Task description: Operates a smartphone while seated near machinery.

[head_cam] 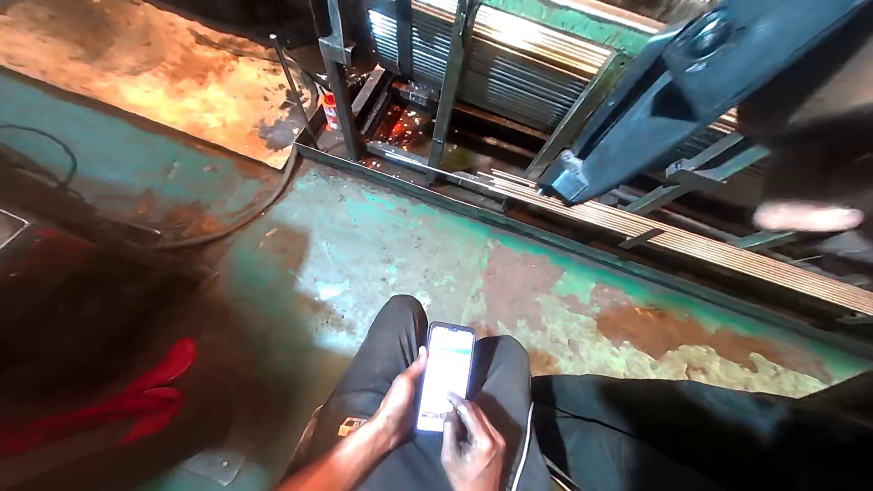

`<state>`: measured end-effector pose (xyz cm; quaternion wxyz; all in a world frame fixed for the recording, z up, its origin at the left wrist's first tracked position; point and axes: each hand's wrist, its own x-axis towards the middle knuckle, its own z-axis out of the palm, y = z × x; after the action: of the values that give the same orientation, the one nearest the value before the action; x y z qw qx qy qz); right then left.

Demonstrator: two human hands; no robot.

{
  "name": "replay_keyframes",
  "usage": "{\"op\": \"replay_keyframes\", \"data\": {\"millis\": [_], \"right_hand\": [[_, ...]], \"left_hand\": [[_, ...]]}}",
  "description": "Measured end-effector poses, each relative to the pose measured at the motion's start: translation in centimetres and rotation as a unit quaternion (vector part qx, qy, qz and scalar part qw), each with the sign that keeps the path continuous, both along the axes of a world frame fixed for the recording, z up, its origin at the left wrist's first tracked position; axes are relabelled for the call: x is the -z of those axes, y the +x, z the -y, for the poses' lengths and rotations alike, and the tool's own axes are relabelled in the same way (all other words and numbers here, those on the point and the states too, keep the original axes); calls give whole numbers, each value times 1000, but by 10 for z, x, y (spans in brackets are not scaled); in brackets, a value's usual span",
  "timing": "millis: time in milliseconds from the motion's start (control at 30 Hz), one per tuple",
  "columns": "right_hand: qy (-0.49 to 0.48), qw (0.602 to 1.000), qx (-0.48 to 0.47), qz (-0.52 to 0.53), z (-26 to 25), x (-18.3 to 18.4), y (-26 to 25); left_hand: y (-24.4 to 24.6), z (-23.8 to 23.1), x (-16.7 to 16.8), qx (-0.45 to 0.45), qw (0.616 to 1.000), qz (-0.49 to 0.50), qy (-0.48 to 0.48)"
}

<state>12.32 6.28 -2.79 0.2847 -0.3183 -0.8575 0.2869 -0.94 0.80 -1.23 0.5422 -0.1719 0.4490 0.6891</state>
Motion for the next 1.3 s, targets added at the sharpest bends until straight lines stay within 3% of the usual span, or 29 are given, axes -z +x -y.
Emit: {"op": "replay_keyframes", "data": {"millis": [300,500,1300], "right_hand": [[6,1000,14,27,0,1,-4],[4,999,38,-30,-2,0,-3],[-24,996,70,-42,-8,-3,-4]], "left_hand": [[1,0,-2,5,1000,-6,1],[1,0,-4,8,1000,-7,8],[-3,1,-4,16,1000,-2,15]]}}
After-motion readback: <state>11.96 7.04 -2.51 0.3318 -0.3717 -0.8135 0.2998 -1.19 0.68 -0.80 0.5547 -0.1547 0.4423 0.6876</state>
